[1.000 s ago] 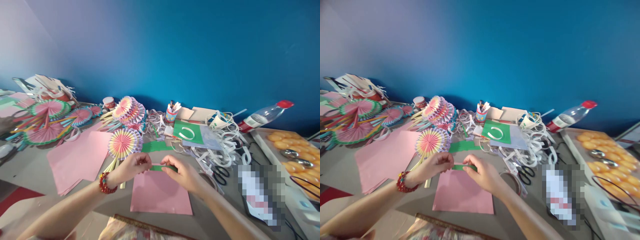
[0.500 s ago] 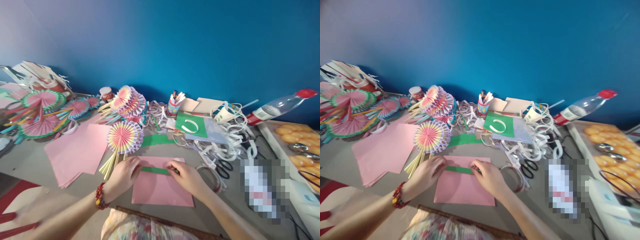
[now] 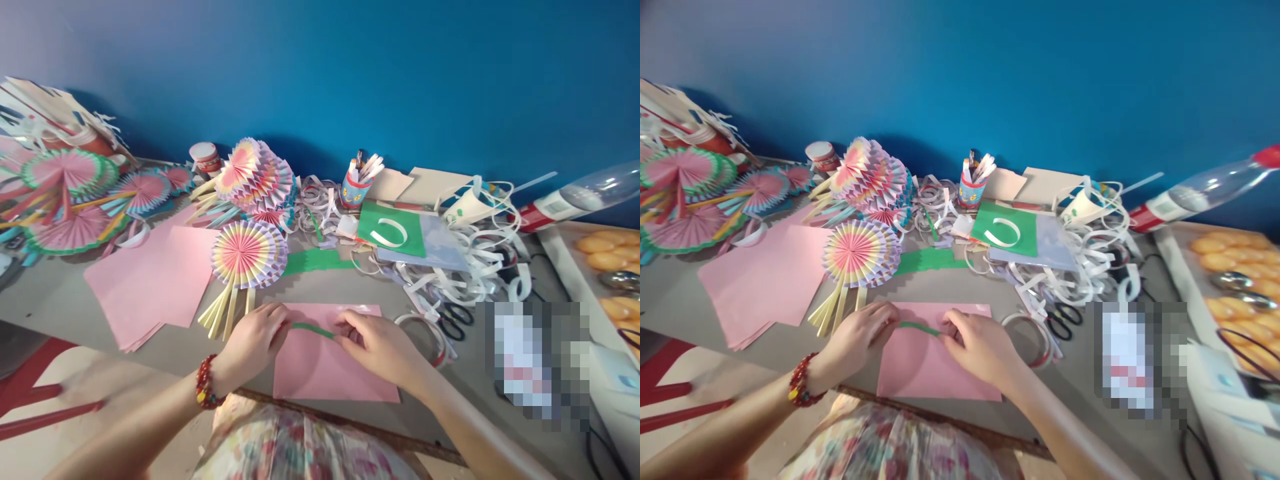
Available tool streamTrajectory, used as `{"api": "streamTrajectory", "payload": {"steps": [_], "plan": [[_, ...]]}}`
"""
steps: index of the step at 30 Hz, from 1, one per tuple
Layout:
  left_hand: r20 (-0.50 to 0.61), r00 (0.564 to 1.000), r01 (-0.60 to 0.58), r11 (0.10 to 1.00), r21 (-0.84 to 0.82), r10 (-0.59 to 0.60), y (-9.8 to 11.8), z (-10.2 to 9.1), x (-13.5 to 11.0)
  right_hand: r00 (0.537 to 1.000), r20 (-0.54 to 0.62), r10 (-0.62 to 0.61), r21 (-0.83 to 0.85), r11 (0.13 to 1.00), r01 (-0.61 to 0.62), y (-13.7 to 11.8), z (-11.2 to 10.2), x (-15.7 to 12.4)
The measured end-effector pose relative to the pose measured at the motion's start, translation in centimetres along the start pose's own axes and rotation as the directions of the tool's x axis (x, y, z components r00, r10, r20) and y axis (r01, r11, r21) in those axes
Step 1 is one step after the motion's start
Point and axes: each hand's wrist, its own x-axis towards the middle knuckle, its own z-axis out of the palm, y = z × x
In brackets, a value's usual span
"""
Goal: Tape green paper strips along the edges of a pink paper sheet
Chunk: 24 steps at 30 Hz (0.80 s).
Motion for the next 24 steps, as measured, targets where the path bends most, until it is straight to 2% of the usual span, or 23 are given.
{"api": "streamTrajectory", "payload": {"steps": [3,9,12,16,20,24], "plan": [[0.016,1.000,0.004,1.000,-0.012,-0.004,-0.1,-0.2,0.0,1.000,0.003,0.001,0.027,1.000,-0.001,-1.0,0.4,0.9],[0.026,1.000,0.002,0.999,-0.040,-0.001,-0.4,0.0,-0.3,0.997,0.033,-0.066,-0.032,0.997,0.067,-2.3,1.2,2.2],[-0.015,0.999,-0.030,0.999,-0.043,0.029,-0.5,0.4,-1.0,0.999,0.005,-0.031,-0.018,0.999,0.031,-2.1,1.7,1.9],[-0.111,0.990,-0.076,0.994,0.075,0.084,-0.7,1.2,-2.7,1.000,-0.026,-0.012,0.057,0.998,0.013,-1.5,1.8,1.5],[-0.042,0.988,-0.139,0.971,0.194,0.150,-0.9,1.8,-3.7,0.999,-0.030,-0.017,0.106,0.994,0.020,-1.2,1.5,1.6],[0.003,0.985,-0.171,0.958,0.230,0.175,-0.9,1.6,-3.3,0.999,-0.047,-0.010,0.140,0.990,0.016,-1.3,1.0,1.8]]}}
